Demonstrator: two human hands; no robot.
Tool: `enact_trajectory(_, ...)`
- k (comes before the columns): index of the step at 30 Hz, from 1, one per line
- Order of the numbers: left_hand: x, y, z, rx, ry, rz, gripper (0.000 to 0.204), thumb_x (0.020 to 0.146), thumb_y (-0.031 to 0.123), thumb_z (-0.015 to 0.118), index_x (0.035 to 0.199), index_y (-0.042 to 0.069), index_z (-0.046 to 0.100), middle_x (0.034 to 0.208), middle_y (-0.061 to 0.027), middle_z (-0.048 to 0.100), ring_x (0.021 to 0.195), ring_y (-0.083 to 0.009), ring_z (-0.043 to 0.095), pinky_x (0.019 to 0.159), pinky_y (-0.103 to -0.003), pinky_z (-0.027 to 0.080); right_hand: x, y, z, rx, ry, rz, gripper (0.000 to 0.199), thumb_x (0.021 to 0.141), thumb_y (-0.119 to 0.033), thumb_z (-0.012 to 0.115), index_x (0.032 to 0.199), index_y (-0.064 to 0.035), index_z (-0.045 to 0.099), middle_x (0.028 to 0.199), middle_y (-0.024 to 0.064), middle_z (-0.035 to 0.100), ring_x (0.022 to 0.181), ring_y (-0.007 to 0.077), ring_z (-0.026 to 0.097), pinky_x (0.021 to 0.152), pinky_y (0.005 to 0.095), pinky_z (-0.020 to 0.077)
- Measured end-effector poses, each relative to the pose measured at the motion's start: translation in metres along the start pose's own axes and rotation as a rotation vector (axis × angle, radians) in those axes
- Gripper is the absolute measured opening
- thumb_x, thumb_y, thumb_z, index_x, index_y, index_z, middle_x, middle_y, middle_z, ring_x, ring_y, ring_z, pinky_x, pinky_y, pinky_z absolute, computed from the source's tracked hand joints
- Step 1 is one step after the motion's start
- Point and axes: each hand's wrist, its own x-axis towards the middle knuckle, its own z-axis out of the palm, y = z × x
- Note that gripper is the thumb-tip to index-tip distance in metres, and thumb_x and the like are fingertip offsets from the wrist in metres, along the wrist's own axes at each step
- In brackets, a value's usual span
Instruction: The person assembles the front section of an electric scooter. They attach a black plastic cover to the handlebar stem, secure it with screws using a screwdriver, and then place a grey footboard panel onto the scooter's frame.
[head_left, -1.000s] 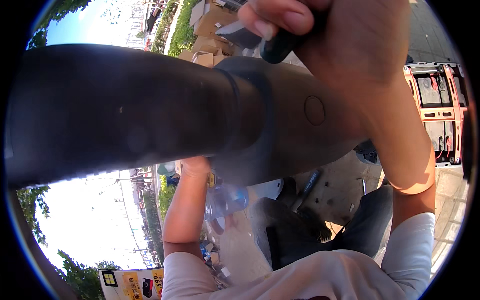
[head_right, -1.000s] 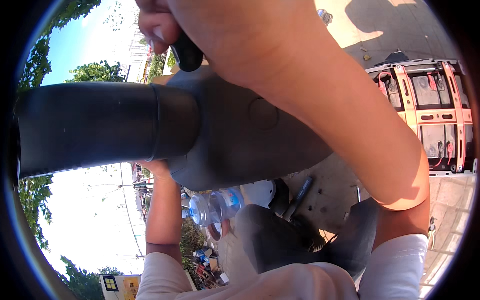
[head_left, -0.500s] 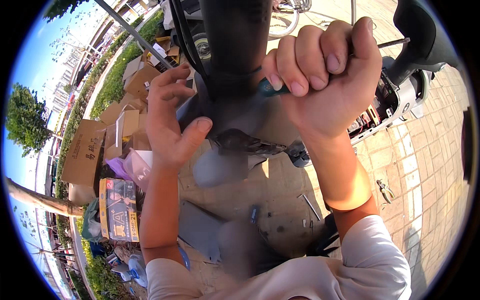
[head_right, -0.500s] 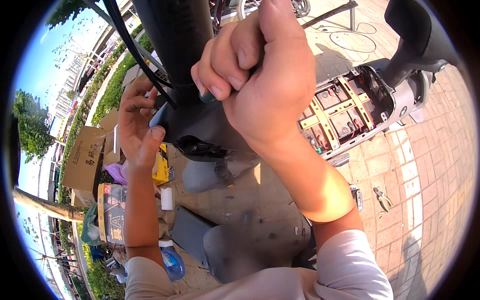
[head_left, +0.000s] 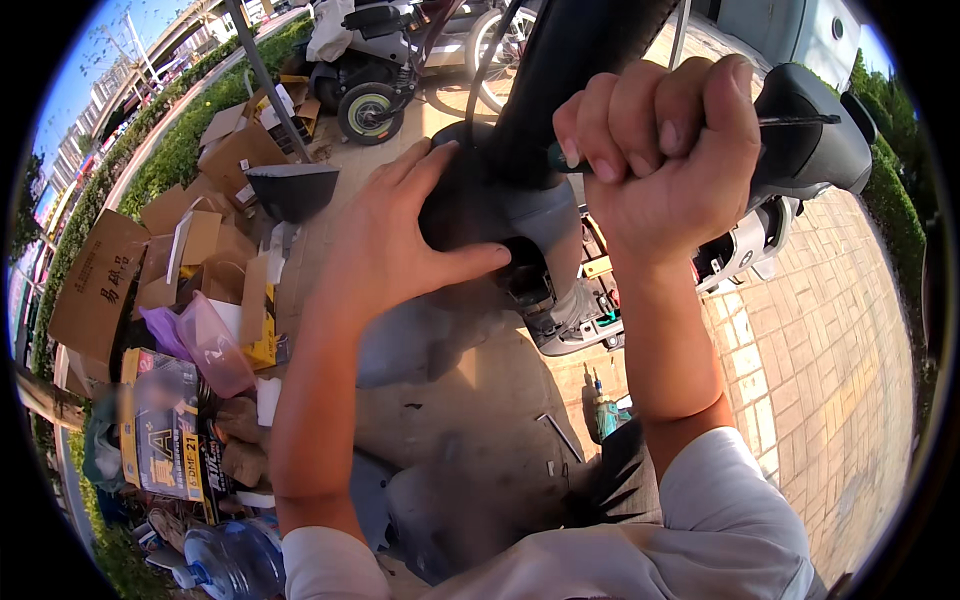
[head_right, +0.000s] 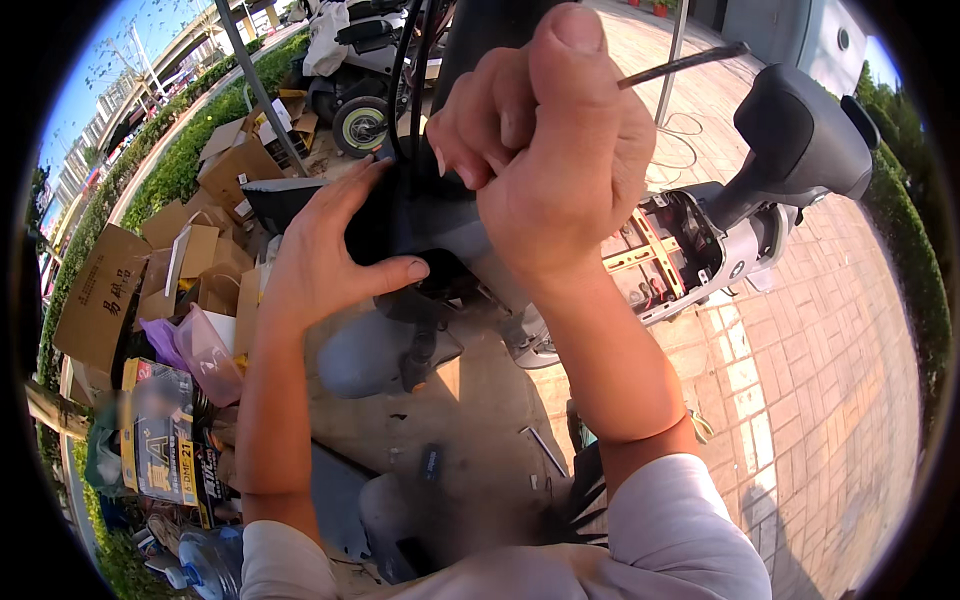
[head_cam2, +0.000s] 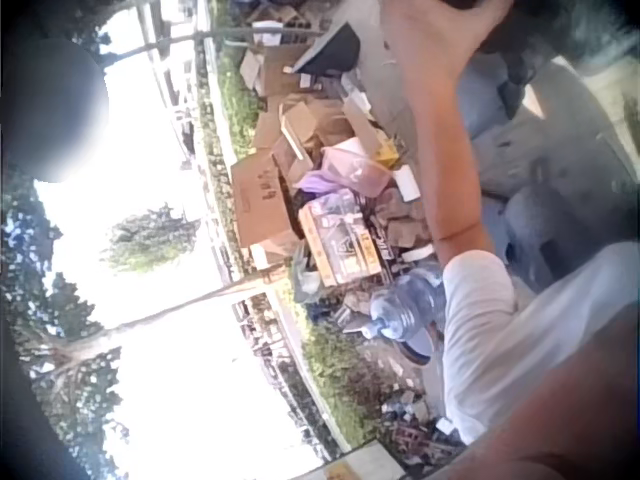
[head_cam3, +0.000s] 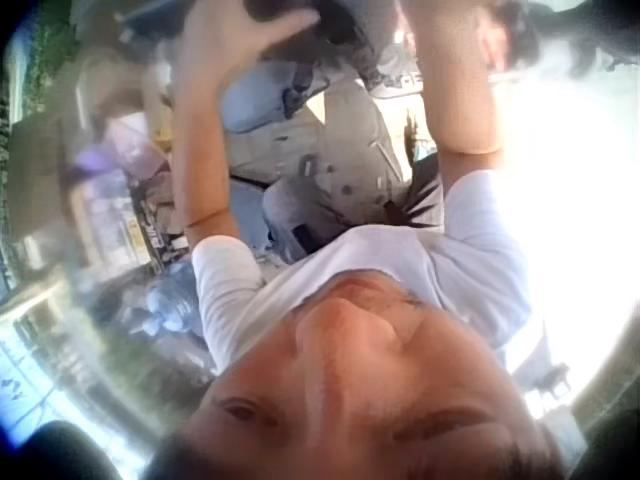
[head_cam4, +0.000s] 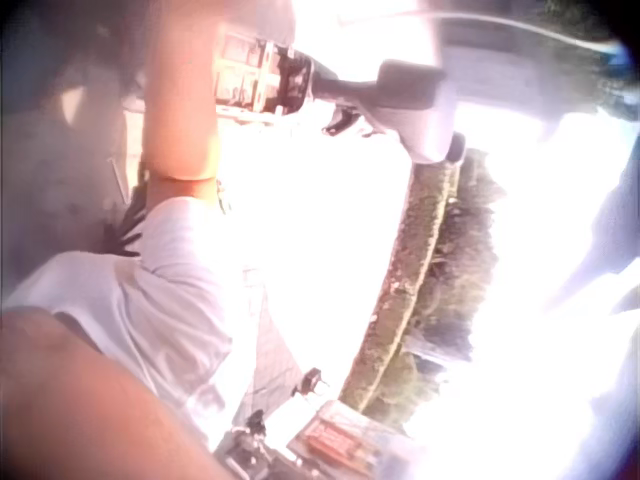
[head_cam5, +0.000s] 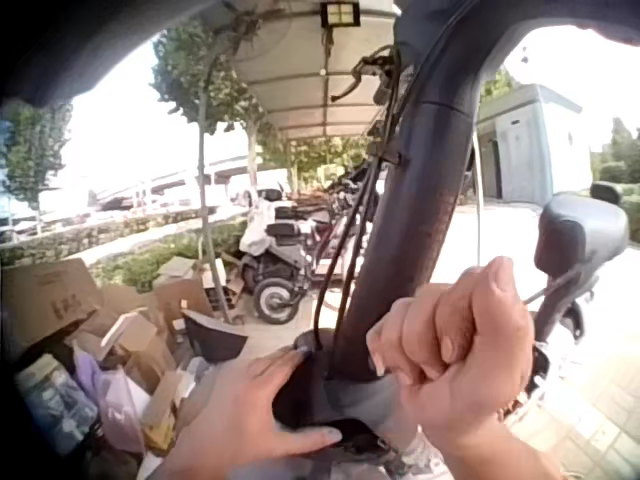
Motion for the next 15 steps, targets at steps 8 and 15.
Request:
enact_trajectory(8, 0.009, -0.006, -0.006, -0.205, -0.012, 0.011, 0.096, 0.055, 0.041, 0.094, 0.136, 0.007, 0.055, 0.143, -0.0176, 0.053, 0.131, -0.0376, 0.053, 0.107, -0.042, 0.044, -0.036, -0.011, -0.018, -0.526, -0.035, 0.171, 0.041, 0.107, -0.027, 0.041, 0.073, -0.0052, 0.043, 0.060, 0.0038, 0.044, 0.053, 0.0128, 0.042, 0.053, 0.0305, 0.0370)
enact_trajectory(15, 0.017, -0.027, -0.010, -0.145, -0.152, 0.176, 0.102, 0.050, 0.042, 0.096, 0.139, 0.012, 0.056, 0.154, -0.0178, 0.042, 0.138, -0.0392, 0.046, 0.111, -0.045, 0.040, -0.060, -0.091, -0.043, -1.113, -0.407, 0.637, 0.024, 0.097, 0.001, 0.054, 0.121, 0.0056, 0.053, 0.089, 0.0073, 0.058, 0.077, 0.0139, 0.056, 0.071, 0.0267, 0.0472)
